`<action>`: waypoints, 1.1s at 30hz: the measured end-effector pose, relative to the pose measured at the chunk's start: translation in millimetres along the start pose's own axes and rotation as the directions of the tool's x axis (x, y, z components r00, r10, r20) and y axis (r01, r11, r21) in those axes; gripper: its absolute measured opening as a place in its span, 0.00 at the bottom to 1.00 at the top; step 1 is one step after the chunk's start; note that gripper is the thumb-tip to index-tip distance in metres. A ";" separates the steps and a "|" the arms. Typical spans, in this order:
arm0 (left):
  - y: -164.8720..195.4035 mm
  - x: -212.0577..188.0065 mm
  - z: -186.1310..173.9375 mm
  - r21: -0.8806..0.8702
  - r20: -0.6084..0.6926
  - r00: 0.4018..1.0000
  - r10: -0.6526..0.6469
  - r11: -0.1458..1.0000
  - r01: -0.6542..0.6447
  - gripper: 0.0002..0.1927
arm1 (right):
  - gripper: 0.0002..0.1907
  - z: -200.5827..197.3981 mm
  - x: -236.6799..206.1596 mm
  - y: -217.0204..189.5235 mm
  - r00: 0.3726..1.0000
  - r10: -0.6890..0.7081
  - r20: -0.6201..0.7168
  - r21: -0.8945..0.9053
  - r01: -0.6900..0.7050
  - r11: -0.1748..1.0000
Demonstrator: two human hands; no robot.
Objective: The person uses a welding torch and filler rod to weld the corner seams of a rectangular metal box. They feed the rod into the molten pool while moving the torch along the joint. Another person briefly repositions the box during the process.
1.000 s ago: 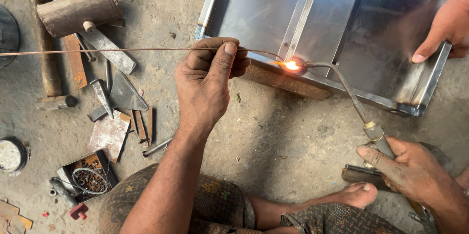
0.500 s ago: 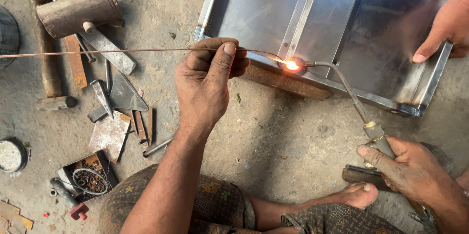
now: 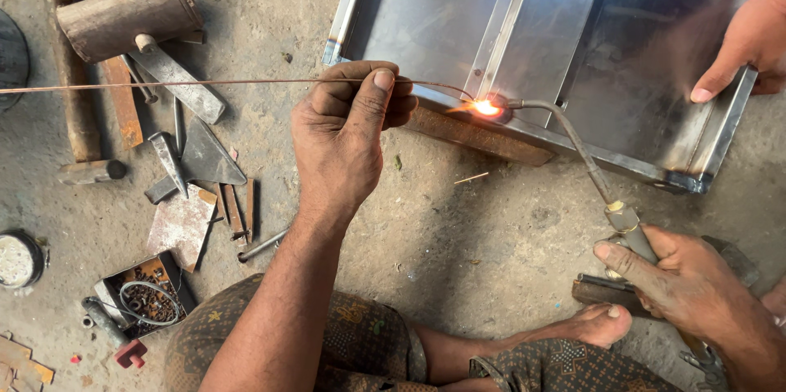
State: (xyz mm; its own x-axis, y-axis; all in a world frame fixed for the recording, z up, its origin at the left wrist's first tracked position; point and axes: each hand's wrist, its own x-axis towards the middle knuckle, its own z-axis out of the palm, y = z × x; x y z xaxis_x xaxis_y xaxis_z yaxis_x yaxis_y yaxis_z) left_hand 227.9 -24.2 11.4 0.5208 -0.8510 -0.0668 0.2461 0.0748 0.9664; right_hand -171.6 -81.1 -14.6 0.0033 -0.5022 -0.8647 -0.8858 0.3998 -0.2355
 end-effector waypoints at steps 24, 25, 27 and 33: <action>0.3 -1.3 3.4 0.061 -0.027 1.000 -0.014 0.998 0.015 0.10 | 0.22 1.1 3.8 3.2 1.000 -0.015 -0.013 -0.031 0.015 0.999; -0.1 -1.1 3.4 0.060 -0.028 1.000 -0.012 0.998 0.014 0.10 | 0.22 1.0 3.1 2.7 1.000 -0.020 -0.017 -0.012 0.019 1.000; -0.9 -0.7 3.5 0.057 -0.030 1.000 -0.011 0.998 0.013 0.10 | 0.22 0.7 2.0 1.6 0.999 -0.030 -0.015 0.003 0.030 1.000; -2.6 -0.1 2.6 0.052 -0.025 0.999 -0.021 0.998 0.022 0.10 | 0.23 -0.1 2.6 1.5 0.999 -0.033 -0.003 -0.024 0.033 0.999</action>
State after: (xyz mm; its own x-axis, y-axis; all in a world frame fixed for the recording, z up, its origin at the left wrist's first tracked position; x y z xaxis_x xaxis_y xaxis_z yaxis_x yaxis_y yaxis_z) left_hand 225.0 -25.6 9.5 0.5356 -0.8393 -0.0932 0.2148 0.0286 0.9762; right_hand -172.9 -81.9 -17.2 0.0311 -0.5174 -0.8552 -0.8963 0.3643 -0.2530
